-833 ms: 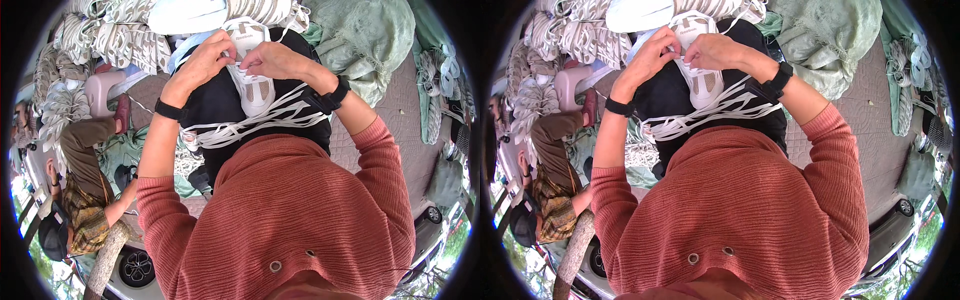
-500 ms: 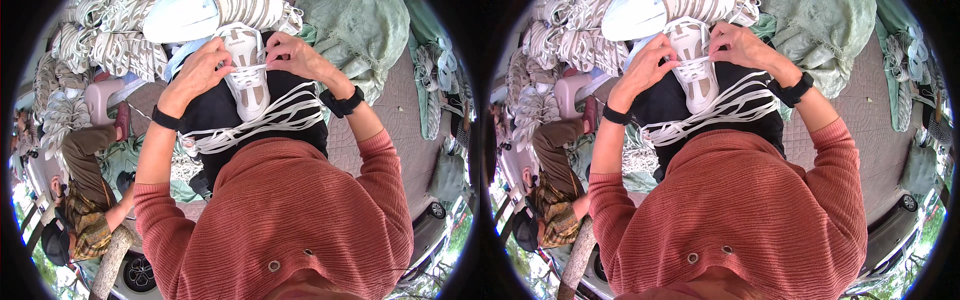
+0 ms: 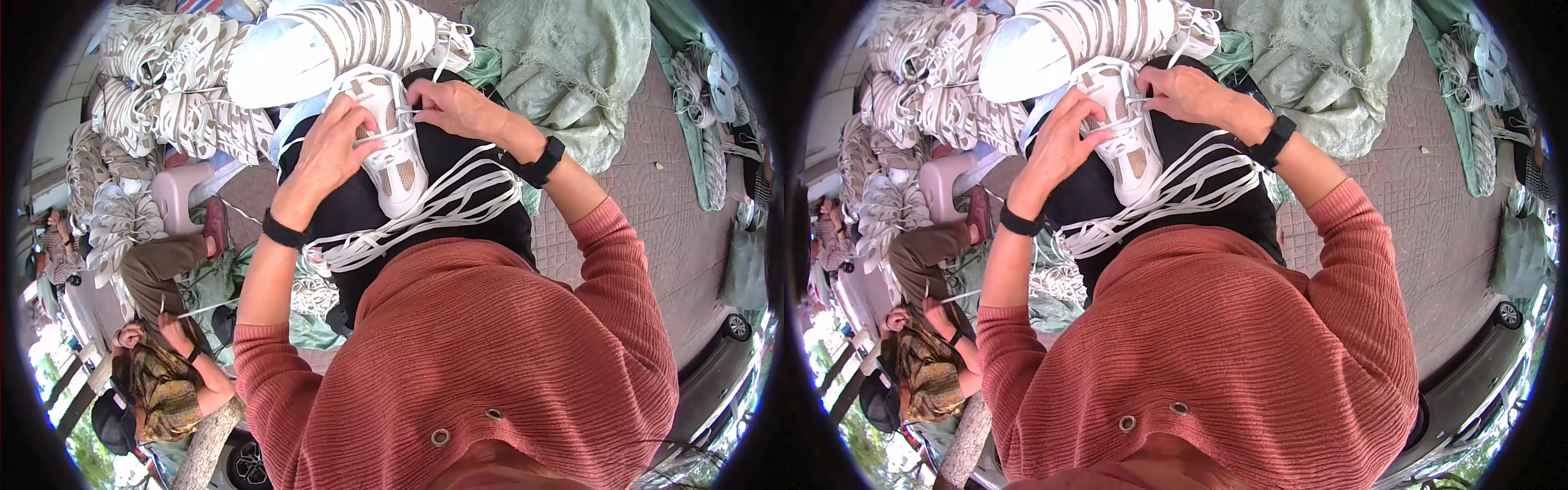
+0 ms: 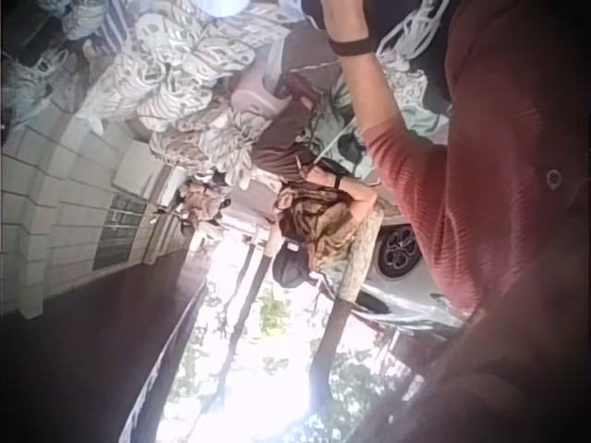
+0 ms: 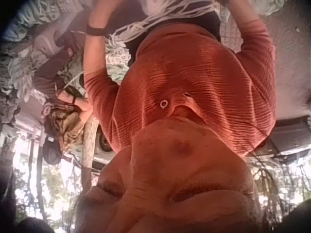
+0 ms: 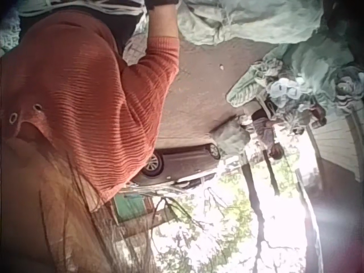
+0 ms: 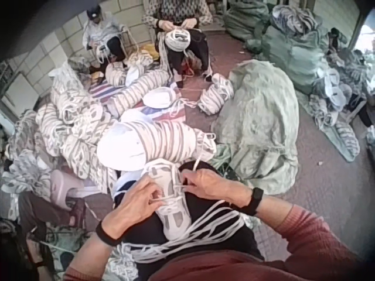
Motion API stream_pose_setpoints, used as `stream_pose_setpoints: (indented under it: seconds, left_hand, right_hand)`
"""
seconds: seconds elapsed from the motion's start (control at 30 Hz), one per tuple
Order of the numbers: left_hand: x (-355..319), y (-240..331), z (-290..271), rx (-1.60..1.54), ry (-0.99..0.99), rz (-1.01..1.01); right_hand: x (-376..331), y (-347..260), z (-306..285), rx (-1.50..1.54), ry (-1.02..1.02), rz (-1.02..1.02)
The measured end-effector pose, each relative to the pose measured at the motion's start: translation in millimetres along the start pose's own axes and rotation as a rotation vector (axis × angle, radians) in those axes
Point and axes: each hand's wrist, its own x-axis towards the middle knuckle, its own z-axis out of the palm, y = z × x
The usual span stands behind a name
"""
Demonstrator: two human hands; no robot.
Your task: The person sits on the ground surrounded by piles of shoes and materials, threading long white shoelaces through the eyelets of a white sneaker. They pull the laces tight and arrange them across the shoe's upper, repeating the process for multiple shoes in a batch.
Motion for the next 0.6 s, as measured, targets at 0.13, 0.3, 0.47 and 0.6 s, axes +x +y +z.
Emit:
stream_pose_setpoints:
  seconds: [0.13,0.3,0.47,0.6]
  left_hand:
    - [-14,32,19,0.036,0.069,-0.237]
    - [-30,41,52,0.074,-0.116,0.029]
    - [-29,48,54,0.114,-0.131,0.025]
    - [-38,36,50,-0.13,-0.008,-0.107]
  right_hand:
    - [10,-2,-21,0.074,-0.116,0.012]
    - [33,-11,-31,0.517,-0.096,0.23]
    - [49,-21,-48,0.908,0.136,0.544]
    - [50,-18,-49,0.75,0.069,0.446]
